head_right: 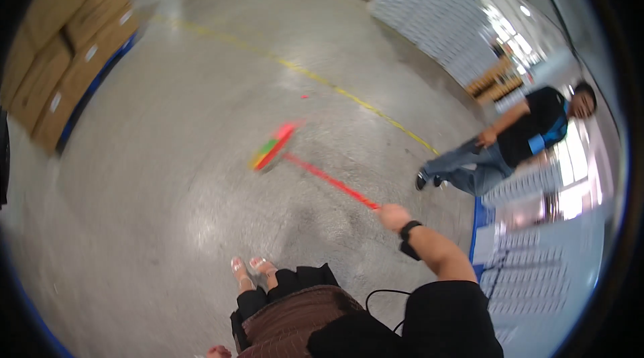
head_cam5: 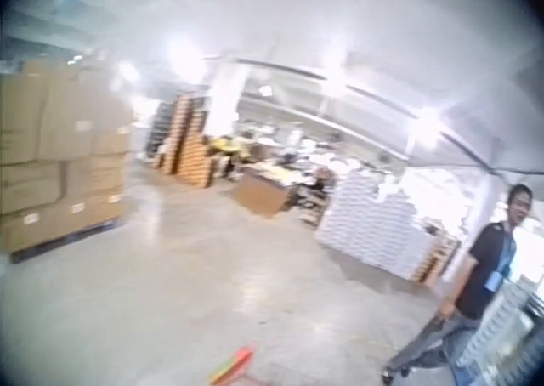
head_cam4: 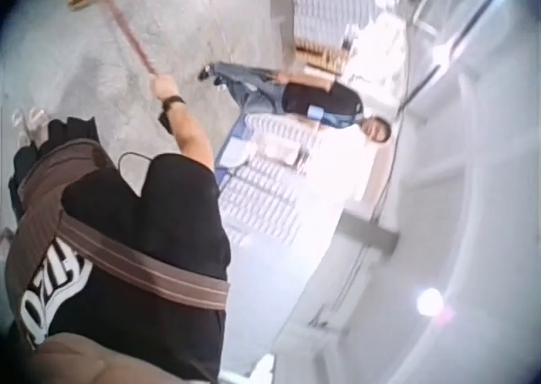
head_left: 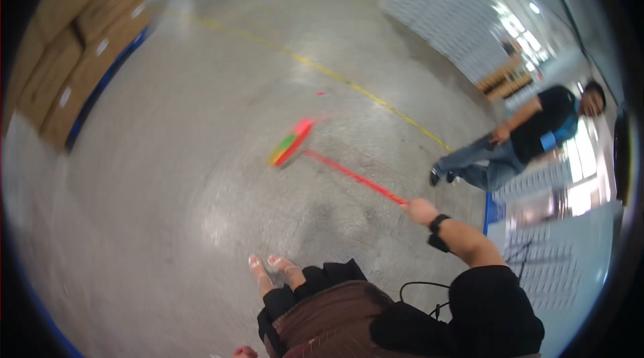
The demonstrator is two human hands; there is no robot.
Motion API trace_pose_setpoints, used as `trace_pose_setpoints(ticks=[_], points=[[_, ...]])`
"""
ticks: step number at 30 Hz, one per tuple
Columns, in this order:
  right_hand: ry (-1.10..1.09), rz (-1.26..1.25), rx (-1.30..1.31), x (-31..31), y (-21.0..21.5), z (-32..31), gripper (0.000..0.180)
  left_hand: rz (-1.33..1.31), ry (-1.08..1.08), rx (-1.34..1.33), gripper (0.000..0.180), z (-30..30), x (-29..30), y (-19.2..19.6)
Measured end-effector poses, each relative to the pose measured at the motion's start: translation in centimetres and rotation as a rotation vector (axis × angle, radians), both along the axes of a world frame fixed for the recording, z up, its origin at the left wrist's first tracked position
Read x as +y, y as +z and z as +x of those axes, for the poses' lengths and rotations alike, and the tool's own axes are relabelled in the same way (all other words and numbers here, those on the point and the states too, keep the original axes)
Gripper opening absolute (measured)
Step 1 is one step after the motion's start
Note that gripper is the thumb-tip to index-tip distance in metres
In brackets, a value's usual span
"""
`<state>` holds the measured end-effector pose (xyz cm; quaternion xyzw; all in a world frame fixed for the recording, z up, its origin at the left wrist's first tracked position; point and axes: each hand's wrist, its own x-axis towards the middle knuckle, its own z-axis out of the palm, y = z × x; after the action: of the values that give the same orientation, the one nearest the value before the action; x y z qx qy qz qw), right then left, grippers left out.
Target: Sweeping the floor in a warehouse/factory setting.
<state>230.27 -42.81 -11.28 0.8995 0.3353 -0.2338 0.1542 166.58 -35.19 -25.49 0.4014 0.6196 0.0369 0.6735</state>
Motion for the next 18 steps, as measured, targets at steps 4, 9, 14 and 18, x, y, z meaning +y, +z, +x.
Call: trace_pose_setpoints(ticks=[4, 9, 14, 18], points=[[-0.032, -0.035, 0.183, 1.2, -2.3, -6.6, 0.037, 0.036, -0.053, 0.17, 0.03, 1.7, 8.2, 0.5], [0.02, 0.104, 0.312, 3.8, -6.8, -12.0, 0.034, 0.172, -0.237, 0.042, 0.024, 2.8, 14.9, 1.7], [0.328, 0.097, 0.267, 4.1, -10.0, -12.9, 0.027, 0.374, -0.614, 0.082, 0.02, 6.6, 16.8, 3.2], [0.299, 0.139, 0.255, 3.1, -10.1, -11.9, 0.023, 0.225, -0.505, 0.202, 0.02, 15.2, 13.8, 11.3]])
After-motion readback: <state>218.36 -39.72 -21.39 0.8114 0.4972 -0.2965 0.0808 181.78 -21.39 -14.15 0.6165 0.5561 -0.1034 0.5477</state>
